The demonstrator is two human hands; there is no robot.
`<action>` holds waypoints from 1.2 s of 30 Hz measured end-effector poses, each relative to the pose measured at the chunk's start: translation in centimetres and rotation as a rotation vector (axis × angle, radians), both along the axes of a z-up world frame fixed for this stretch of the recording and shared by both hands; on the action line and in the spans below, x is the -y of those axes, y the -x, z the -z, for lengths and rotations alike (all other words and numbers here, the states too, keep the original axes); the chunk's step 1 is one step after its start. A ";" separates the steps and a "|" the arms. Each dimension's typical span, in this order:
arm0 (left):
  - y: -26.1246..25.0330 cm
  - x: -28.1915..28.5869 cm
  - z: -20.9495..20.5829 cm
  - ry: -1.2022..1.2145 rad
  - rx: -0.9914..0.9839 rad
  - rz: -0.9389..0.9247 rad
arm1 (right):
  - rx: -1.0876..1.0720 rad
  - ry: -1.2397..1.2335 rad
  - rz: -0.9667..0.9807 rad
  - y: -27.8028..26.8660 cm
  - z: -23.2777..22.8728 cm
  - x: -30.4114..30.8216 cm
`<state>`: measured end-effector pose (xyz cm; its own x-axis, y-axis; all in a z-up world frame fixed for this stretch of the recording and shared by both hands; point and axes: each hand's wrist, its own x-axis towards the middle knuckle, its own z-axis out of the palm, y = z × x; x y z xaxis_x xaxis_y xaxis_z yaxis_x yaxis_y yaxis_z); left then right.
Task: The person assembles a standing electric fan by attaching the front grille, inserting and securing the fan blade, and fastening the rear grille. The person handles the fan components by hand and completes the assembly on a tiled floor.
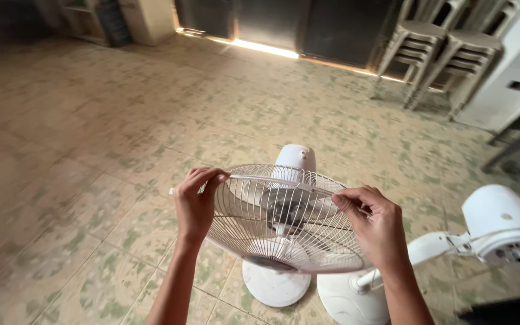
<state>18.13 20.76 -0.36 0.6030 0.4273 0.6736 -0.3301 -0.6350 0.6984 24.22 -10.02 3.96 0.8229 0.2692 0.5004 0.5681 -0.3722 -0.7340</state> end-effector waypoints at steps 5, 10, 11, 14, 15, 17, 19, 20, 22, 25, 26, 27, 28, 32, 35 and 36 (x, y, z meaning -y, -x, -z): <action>-0.9 -0.3 1.1 0.139 0.013 0.102 | 0.052 0.055 0.119 0.8 -0.2 -0.8; -1.8 0.0 2.2 0.137 -0.028 0.064 | 0.082 0.039 0.206 1.1 -0.2 -1.5; -1.8 0.2 2.3 0.157 -0.007 0.081 | 0.096 0.043 0.221 1.2 -0.2 -1.5; -1.7 0.8 2.5 0.114 0.076 0.071 | 0.157 0.059 0.247 1.1 0.1 -1.6; -1.7 0.9 2.4 0.121 0.095 0.082 | 0.156 0.046 0.251 1.1 0.2 -1.5; -1.8 1.1 2.3 0.137 0.132 0.105 | 0.154 0.019 0.260 1.0 0.6 -1.5; -1.8 1.3 2.3 0.125 0.133 0.089 | 0.197 0.030 0.297 0.9 1.0 -1.5; -1.8 1.4 2.3 0.119 0.134 0.080 | 0.219 0.036 0.314 0.9 1.1 -1.5; -1.9 1.7 2.3 0.097 0.135 0.028 | 0.171 -0.045 0.330 1.0 1.6 -1.8; -2.0 1.8 2.4 0.100 0.138 0.008 | 0.178 -0.126 0.278 0.9 1.9 -2.1; -2.0 1.7 2.5 0.107 0.138 0.008 | 0.192 -0.146 0.245 0.9 2.0 -2.2; -2.1 1.6 2.5 0.099 0.140 0.004 | 0.169 -0.166 0.242 0.9 1.9 -2.3; -2.1 1.5 2.6 0.091 0.143 -0.002 | 0.145 -0.186 0.237 0.8 1.9 -2.3; -2.0 1.3 2.5 0.107 0.119 -0.011 | 0.112 -0.167 0.257 0.7 1.7 -2.5; -2.1 1.2 2.4 0.082 0.142 -0.019 | 0.133 -0.147 0.259 0.7 1.6 -2.7; -2.0 1.1 2.4 0.074 0.128 -0.027 | 0.136 -0.142 0.262 0.7 1.6 -2.8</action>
<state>20.13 19.70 -2.80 0.5015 0.4934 0.7107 -0.4032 -0.5935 0.6965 23.53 -7.26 2.36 0.7782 -0.0233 0.6276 0.5627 -0.4180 -0.7132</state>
